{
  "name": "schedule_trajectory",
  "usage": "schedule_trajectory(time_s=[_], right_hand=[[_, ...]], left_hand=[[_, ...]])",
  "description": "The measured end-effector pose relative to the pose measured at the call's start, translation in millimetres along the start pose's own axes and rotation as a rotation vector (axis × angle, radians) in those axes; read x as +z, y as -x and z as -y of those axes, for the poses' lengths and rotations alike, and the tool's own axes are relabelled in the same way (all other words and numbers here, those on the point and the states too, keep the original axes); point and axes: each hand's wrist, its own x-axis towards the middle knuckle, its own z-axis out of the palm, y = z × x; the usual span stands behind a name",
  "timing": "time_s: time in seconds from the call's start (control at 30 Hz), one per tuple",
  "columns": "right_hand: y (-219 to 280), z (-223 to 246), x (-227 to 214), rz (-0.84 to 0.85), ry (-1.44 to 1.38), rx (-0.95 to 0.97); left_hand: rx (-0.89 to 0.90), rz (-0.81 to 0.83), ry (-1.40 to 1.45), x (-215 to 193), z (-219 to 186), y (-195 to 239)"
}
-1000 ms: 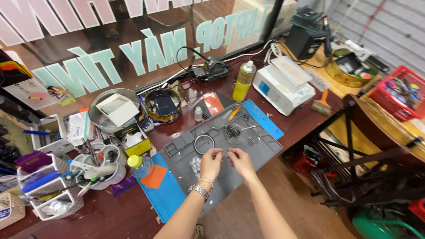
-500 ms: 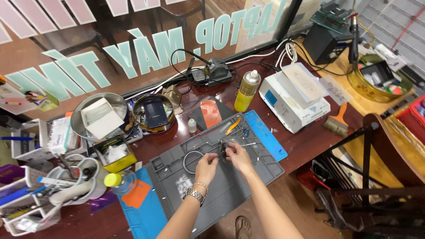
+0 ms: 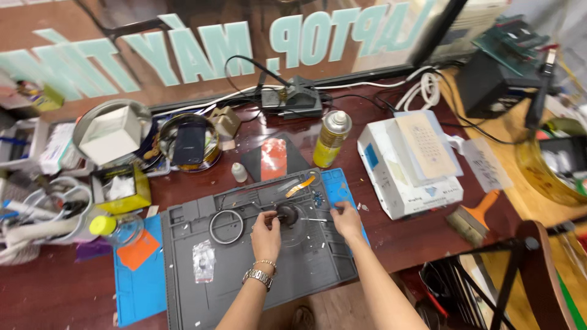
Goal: The person organizes and handles various electronic components and phone parts on a cluttered workbench. They move boxes, plastic containers, and loose parts between bins and shelves, occasionally picking up and inspecting small items.
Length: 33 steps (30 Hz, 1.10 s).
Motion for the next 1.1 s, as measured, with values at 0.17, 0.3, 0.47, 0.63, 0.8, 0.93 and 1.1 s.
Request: schedule_trajectory(time_s=[0.17, 0.3, 0.47, 0.63, 0.8, 0.93, 1.1], right_hand=[[-18.9, -10.9, 11.4, 0.085, 0.041, 0.045], [-10.2, 9.5, 7.9, 0.032, 0.035, -0.031], [28.7, 52.7, 7.1, 0.223, -0.128, -0.182], [69.0, 92.5, -9.4, 0.302, -0.097, -0.283], [88.4, 132.0, -18.7, 0.336, -0.122, -0.214], [111.7, 166.7, -10.7, 0.383, -0.076, -0.217], [147.7, 230.4, 22.2, 0.443, 0.021, -0.368]], left_hand=[[0.033, -0.148, 0.031, -22.9, 18.1, -8.6], [-0.022, -0.204, 0.003, -30.3, 26.7, -12.4], [-0.077, -0.159, -0.033, -16.0, 43.2, -8.4], [0.096, -0.124, -0.175, 0.2, 54.6, -0.1], [0.04, -0.147, -0.103, -27.3, 35.3, 1.8], [-0.051, -0.179, -0.008, -78.5, 16.0, 4.2], [-0.086, -0.29, 0.098, -162.2, 16.0, 6.2]])
